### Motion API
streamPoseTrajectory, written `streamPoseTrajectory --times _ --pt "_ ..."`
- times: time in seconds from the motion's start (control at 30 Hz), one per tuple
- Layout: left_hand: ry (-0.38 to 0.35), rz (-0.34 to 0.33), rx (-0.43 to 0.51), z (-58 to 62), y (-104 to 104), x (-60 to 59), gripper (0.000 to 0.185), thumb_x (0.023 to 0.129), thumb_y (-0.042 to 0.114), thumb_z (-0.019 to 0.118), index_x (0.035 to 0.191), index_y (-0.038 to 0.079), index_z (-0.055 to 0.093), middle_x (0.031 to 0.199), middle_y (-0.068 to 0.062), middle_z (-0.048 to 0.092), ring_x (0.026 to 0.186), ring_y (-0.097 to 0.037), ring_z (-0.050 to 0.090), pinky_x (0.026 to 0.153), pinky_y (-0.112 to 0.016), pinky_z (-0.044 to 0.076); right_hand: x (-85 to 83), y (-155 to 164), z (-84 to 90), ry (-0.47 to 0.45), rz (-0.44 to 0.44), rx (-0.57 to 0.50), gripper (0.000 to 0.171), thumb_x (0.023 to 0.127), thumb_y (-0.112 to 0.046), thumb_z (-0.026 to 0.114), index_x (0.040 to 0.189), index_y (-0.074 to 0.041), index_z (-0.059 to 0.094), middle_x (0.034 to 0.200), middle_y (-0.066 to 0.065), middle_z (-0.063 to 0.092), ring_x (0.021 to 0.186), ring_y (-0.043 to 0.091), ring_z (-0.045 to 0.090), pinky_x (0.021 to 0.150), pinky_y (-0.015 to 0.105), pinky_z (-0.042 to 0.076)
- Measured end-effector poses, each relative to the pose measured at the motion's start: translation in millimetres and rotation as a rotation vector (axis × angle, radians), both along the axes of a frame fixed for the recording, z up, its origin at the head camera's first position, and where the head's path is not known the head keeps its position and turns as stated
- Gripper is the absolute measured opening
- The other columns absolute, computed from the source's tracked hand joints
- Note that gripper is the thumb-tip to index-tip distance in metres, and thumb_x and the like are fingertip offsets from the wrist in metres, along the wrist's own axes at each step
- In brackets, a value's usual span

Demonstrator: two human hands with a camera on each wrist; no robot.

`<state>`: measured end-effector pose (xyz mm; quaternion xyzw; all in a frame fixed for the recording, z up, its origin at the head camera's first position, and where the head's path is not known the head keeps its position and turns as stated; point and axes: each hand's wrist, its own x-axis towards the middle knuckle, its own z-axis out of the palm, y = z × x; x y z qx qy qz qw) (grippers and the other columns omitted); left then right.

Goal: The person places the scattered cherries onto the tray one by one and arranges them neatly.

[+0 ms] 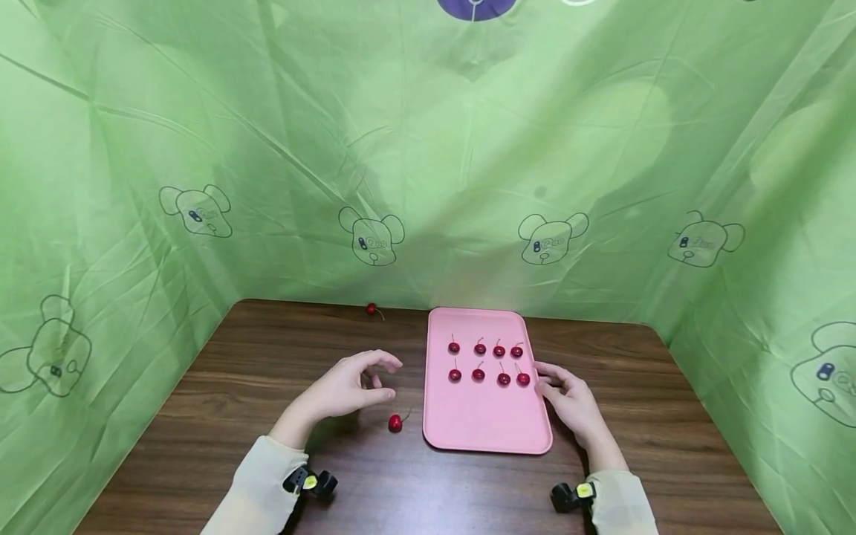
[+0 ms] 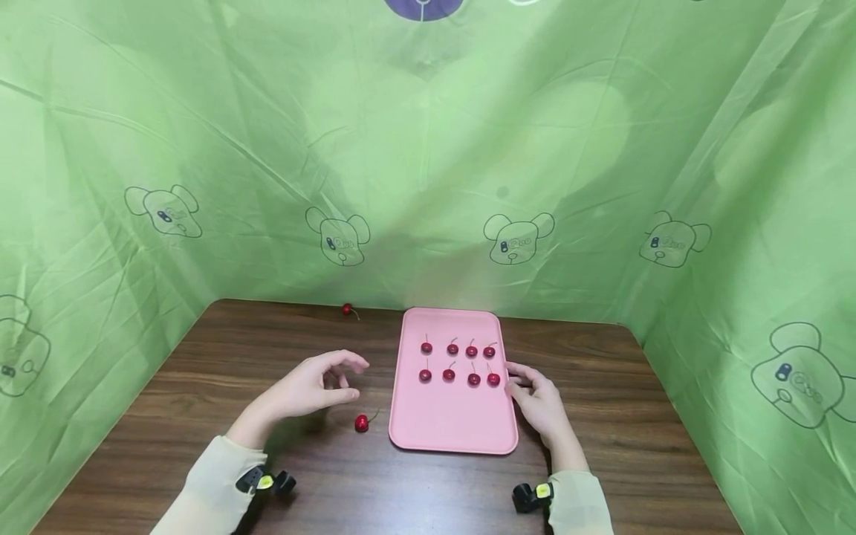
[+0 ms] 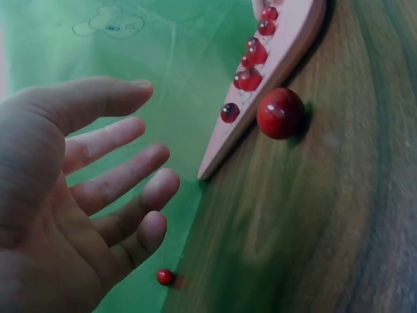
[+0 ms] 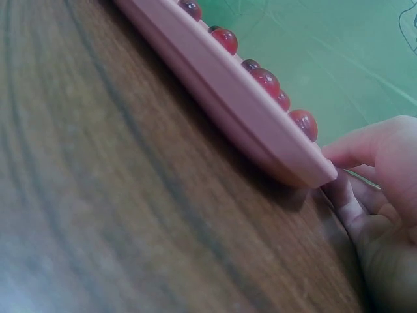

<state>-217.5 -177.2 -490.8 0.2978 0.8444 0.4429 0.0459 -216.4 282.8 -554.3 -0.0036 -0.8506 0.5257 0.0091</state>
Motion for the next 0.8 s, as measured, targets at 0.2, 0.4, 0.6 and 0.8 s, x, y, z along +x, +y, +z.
streamPoseTrajectory --times 0.2,0.4,0.6,0.8 --pt "-0.036 -0.075 0.029 -16.2 -4.4 -7.0 0.046 0.095 0.016 0.086 0.137 0.008 0.068 0.13 -0.017 0.072 0.087 -0.015 0.07 0.071 -0.032 0.057 0.7 -0.2 2.7 -0.008 0.007 -0.002 0.041 0.109 -0.017 0.068 0.149 -0.006 0.066 0.134 0.018 0.072 0.123 0.029 0.065 0.09 0.018 0.053" --pt "-0.108 -0.148 0.022 -30.4 -3.9 -11.6 0.047 0.095 0.013 0.084 0.139 0.005 0.067 0.128 -0.014 0.073 0.088 -0.017 0.07 0.072 -0.032 0.058 1.3 0.2 5.2 -0.015 0.014 -0.011 0.043 0.11 -0.018 0.068 0.151 -0.006 0.064 0.137 0.018 0.071 0.126 0.03 0.064 0.091 0.018 0.053" --pt "-0.177 -0.198 0.046 -39.9 -1.8 -11.6 0.045 0.094 0.013 0.083 0.136 0.006 0.07 0.126 -0.013 0.075 0.083 -0.018 0.067 0.07 -0.029 0.056 2.0 0.1 5.1 -0.022 0.014 -0.011 0.044 0.109 -0.019 0.069 0.151 -0.006 0.064 0.137 0.018 0.071 0.125 0.029 0.064 0.09 0.018 0.054" --pt "-0.185 -0.202 0.063 -45.4 -2.5 -10.4 0.041 0.093 0.015 0.084 0.132 0.008 0.073 0.115 -0.013 0.076 0.079 -0.015 0.064 0.065 -0.024 0.05 0.9 0.1 5.4 -0.023 0.008 -0.013 0.043 0.109 -0.019 0.069 0.15 -0.007 0.065 0.137 0.018 0.071 0.126 0.03 0.064 0.091 0.018 0.053"
